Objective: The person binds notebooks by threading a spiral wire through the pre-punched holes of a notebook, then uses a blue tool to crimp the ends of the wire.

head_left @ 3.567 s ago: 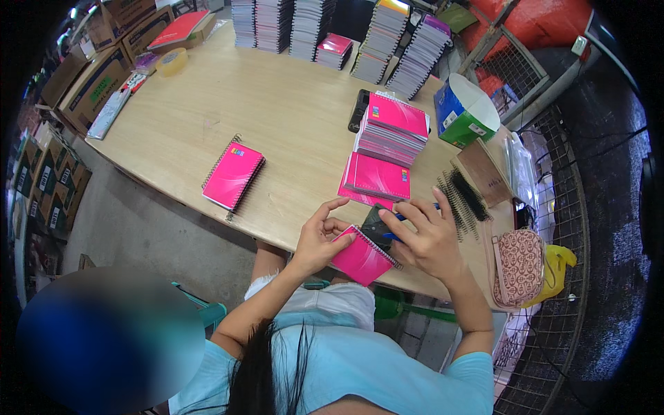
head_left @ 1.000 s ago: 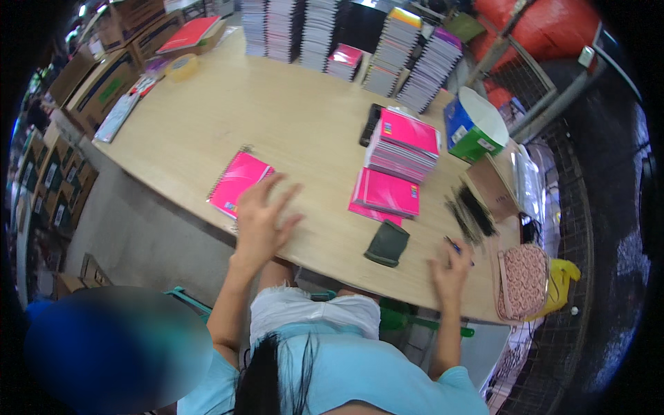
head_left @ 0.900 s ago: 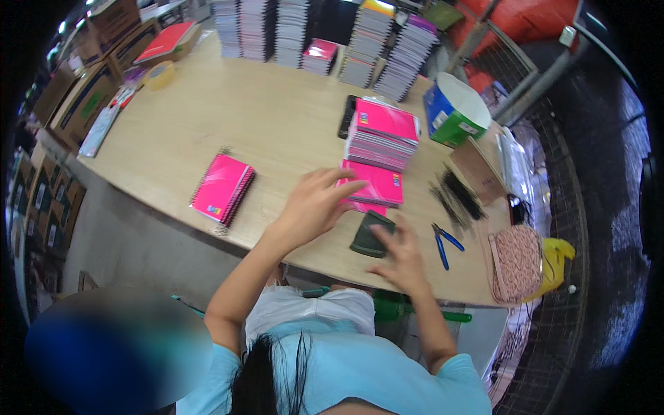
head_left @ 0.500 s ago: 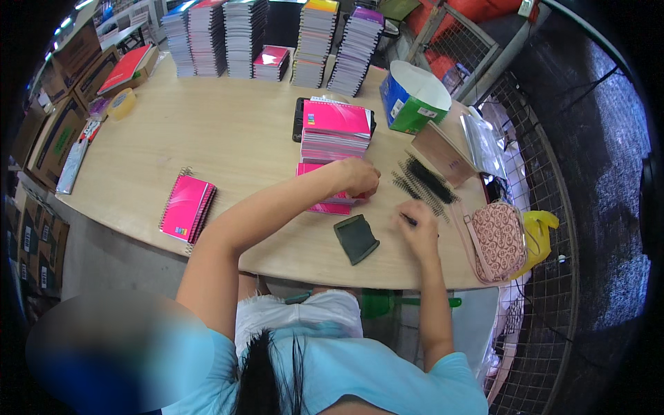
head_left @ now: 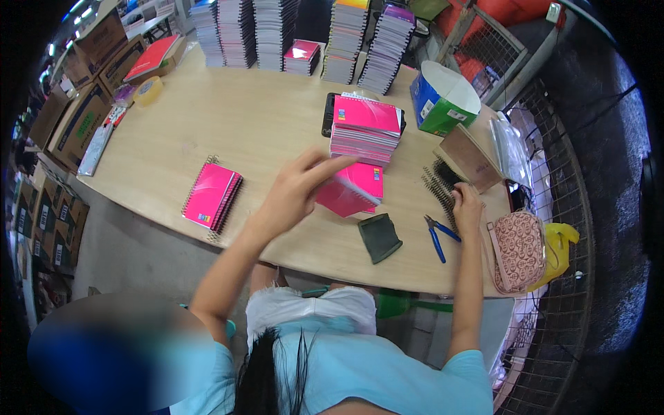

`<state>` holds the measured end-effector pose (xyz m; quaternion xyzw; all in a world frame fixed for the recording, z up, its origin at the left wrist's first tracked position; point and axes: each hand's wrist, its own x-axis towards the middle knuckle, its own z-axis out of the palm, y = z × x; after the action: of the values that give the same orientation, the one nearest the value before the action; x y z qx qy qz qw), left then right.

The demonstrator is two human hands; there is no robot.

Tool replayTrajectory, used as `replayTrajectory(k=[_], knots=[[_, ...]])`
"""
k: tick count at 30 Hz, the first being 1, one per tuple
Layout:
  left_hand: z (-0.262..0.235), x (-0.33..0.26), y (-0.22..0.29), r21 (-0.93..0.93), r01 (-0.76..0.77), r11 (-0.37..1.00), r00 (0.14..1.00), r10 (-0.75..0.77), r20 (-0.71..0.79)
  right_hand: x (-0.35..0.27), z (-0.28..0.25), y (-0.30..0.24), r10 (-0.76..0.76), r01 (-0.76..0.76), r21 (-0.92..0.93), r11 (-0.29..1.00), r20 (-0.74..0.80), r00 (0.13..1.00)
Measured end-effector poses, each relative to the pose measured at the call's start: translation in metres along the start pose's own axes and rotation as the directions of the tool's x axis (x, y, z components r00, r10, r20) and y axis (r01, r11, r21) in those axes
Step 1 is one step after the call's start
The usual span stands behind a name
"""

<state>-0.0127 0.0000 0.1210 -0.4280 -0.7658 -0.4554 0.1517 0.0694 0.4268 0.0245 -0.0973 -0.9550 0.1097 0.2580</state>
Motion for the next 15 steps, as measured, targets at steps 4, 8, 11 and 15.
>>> replayTrajectory(k=[4, 8, 11, 15], knots=[[0.045, -0.110, -0.028, -0.088, 0.268, 0.959, 0.937, -0.281, -0.209, -0.003, -0.037, -0.069, -0.151, 0.152, 0.143, 0.978, -0.017, 0.988], [0.072, -0.121, -0.027, -0.138, 0.331, 0.934, 0.888, -0.357, -0.290, -0.038, -0.039, -0.128, -0.141, -0.043, 0.559, 0.828, 0.282, 0.949], [0.076, -0.110, -0.024, -0.219, 0.335, 0.917, 0.872, -0.389, -0.297, -0.055, -0.023, -0.164, -0.173, -0.053, 0.680, 0.731, 0.260, 0.950], [0.076, -0.115, -0.027, -0.194, 0.344, 0.919, 0.879, -0.388, -0.279, -0.058, -0.014, -0.179, -0.192, -0.023, 0.708, 0.706, 0.223, 0.956]])
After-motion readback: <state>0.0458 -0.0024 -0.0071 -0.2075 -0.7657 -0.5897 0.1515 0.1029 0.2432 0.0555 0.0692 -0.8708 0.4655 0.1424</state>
